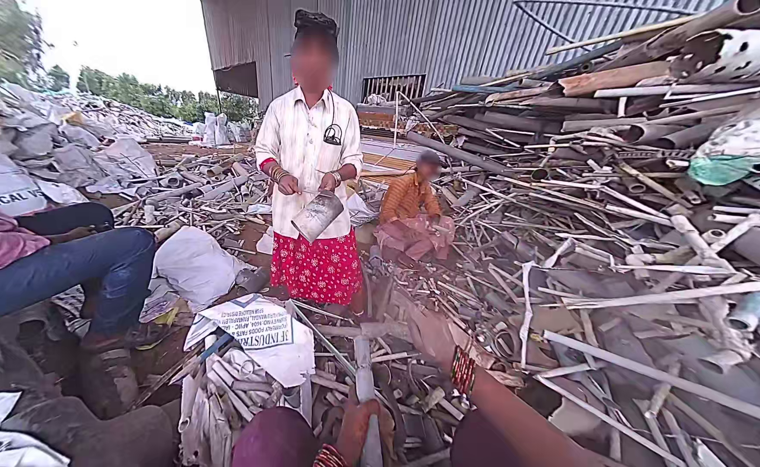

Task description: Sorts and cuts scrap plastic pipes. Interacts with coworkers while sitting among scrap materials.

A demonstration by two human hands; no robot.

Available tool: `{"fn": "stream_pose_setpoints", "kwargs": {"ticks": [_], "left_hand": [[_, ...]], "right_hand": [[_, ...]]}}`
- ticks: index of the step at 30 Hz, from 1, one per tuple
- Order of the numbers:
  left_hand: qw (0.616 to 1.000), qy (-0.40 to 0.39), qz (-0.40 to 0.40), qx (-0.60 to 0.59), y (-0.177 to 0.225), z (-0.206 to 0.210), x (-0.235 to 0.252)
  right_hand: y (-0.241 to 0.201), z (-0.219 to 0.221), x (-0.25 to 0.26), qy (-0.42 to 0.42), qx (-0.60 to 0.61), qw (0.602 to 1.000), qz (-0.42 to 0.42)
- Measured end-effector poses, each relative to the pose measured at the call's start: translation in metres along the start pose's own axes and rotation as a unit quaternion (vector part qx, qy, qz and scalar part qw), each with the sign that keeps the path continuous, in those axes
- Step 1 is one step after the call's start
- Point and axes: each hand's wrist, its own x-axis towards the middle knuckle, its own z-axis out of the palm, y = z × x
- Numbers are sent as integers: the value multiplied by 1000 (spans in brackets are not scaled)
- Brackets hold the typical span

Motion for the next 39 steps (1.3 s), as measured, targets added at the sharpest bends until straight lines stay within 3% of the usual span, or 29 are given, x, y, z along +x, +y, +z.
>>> {"fn": "stream_pose_setpoints", "kwargs": {"ticks": [1,3,6,11,25,28,31,32,35,37,39], "left_hand": [[1000,0,0,2,-1,-1,1],[1000,4,-8,15,2,1,-3],[1000,8,-14,9,2,1,-3],[1000,-1,-10,9,-1,0,1],[999,-13,-13,47,-5,0,1],[994,16,36,102,-3,-4,-5],[949,50,134,279,12,-1,-6],[924,48,123,359,20,1,-8],[821,9,-21,571,34,3,-13],[820,38,-37,569,32,1,-7],[836,97,29,539,32,9,-12]], "right_hand": [[-1,5,-14,-76,16,995,69],[0,15,-40,-244,52,945,212],[10,49,-90,-361,84,866,335],[15,74,-109,-396,149,825,374],[7,77,-114,-449,148,810,347],[4,82,-116,-444,149,816,340],[9,79,-109,-445,137,817,340],[10,75,-110,-454,134,811,344],[3,68,-122,-481,134,786,365],[6,75,-118,-476,122,790,366],[11,76,-118,-471,115,791,374]]}}
